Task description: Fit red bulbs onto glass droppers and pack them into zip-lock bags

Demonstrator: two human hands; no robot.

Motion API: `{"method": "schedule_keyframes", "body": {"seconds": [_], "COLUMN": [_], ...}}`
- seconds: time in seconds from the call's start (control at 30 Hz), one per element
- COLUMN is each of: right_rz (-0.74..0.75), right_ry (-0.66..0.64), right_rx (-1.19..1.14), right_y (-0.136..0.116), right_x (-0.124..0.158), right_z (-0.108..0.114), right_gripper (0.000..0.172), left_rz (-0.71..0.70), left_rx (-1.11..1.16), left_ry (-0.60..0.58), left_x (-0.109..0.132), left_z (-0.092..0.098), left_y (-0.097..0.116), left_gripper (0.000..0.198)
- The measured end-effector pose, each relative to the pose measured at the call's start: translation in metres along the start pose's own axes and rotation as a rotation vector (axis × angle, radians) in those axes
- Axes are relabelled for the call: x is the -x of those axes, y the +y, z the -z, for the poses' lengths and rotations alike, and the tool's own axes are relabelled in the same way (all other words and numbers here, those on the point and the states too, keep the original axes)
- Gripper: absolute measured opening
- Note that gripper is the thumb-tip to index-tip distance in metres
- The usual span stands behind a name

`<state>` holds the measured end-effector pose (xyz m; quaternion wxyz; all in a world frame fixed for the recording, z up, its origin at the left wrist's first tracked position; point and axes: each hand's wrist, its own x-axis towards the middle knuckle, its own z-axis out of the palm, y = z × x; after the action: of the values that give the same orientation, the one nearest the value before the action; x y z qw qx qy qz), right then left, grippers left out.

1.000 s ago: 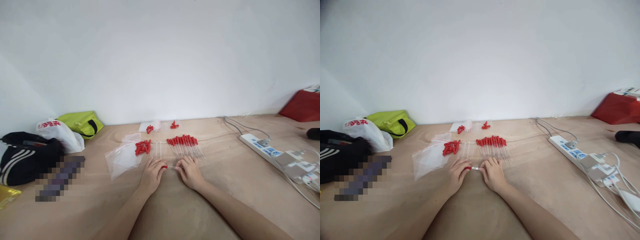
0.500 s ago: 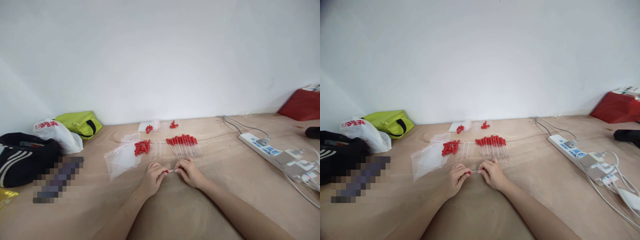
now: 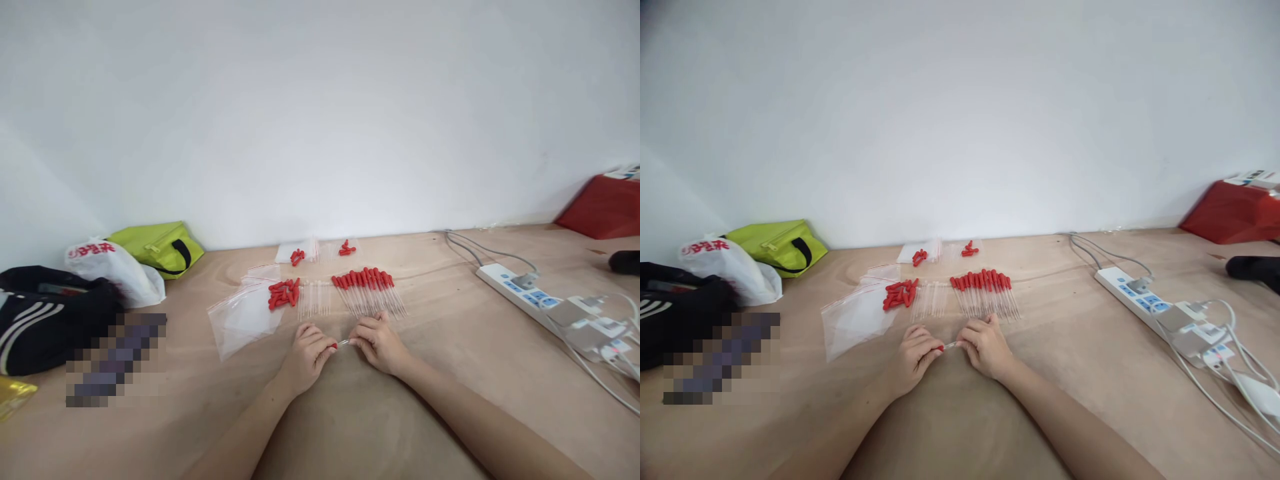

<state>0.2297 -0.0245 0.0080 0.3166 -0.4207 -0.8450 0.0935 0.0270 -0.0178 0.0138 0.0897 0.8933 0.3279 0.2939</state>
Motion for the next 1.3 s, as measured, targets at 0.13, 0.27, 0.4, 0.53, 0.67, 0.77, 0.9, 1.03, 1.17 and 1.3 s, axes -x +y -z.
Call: {"method": "schedule_keyframes", "body": {"seconds": [0.13,0.27,0.4,0.53,0.67,0.77,0.9,1.03,1.17,1.3], "right_rz": [-0.002,-0.024,-0.063,-0.093,-0.078,-0.006,0.119,0.019,-0.410,-0.697], "right_ry": [0.014,0.017,0.002,-0.023,-0.031,-0.029,-0.036,0.016,0.200,0.255], "right_rx": [0.016,0.020,0.002,-0.021,-0.021,0.007,0.181,0.283,0.267,0.227], "right_y": [-0.002,-0.005,-0.010,-0.014,-0.013,-0.013,-0.014,-0.007,0.010,0.024], "right_x": [0.001,0.002,0.002,0.002,0.000,-0.003,-0.006,-0.009,-0.021,-0.041], "right_z": [-0.002,-0.004,-0.008,-0.012,-0.012,-0.008,0.000,0.005,0.008,0.007], "right_gripper": [0.024,0.023,0.022,0.023,0.025,0.024,0.017,0.017,0.021,0.021], "left_rz": [-0.003,-0.011,-0.029,-0.057,-0.060,-0.032,-0.014,0.106,0.177,0.103], "left_rx": [-0.009,-0.023,-0.046,-0.054,-0.045,-0.048,-0.058,-0.082,-0.036,0.015], "left_ry": [0.008,-0.002,-0.022,-0.013,-0.029,0.001,0.024,0.120,0.108,-0.041], "left_x": [0.001,0.000,-0.001,-0.002,-0.002,-0.001,0.001,0.002,0.002,-0.001], "left_z": [-0.001,0.001,0.003,0.003,0.004,0.004,0.003,0.001,0.001,0.002], "left_y": [-0.001,0.001,0.005,0.007,0.006,0.000,-0.011,-0.015,-0.012,-0.007], "left_gripper": [0.024,0.024,0.022,0.021,0.021,0.021,0.018,0.029,0.030,0.020]}}
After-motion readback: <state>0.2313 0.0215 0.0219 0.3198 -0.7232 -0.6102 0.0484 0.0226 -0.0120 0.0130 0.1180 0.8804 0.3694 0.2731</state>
